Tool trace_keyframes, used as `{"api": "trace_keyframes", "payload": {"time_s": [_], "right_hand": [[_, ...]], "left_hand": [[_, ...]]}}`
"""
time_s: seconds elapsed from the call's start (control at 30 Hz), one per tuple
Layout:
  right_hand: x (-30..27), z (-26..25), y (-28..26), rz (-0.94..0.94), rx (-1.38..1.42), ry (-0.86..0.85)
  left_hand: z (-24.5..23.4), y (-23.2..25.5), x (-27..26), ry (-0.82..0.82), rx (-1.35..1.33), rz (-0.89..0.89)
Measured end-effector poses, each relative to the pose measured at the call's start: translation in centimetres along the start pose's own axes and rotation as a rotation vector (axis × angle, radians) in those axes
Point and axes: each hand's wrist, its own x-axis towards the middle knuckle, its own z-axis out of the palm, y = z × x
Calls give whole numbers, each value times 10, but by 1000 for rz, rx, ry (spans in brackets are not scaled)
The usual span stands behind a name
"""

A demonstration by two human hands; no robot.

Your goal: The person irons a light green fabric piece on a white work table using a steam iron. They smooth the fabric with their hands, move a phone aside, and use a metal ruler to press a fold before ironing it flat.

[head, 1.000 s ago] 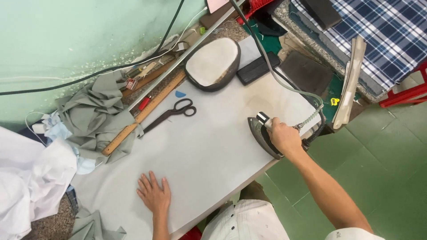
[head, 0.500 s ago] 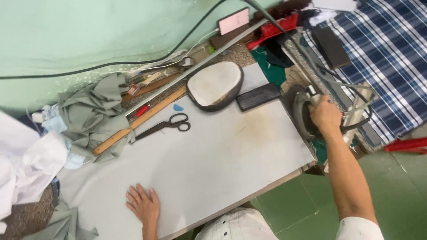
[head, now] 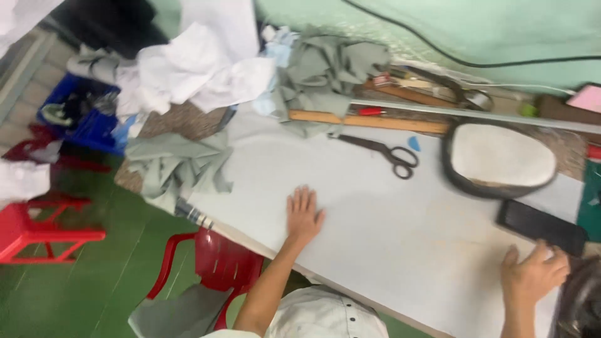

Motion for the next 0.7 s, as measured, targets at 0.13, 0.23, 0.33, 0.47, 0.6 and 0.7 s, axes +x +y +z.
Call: {"api": "trace_keyframes", "payload": {"time_s": [0.13,0.23,0.33,0.47,0.6,0.7], "right_hand": [[-4,-2,-120,-146,194,6],[-6,-14,-182,-168,251,8],[1,-34,-237,-177,376,-30],[14,-69,-302,-109,600,-170],[50,-150,-352,676,1354,-878],[34,-140,-329,818,2025,-836]], "left_hand": [[-11,-89,-4,648,-351,176],[-19,-200,2,915,-210,-111],[-28,-290,13,645,54,-634],[-52,-303,44,794,-339,-468],[-78,-157,57,920,-818,-52],[-135,13,-18,575,-992,517]]}}
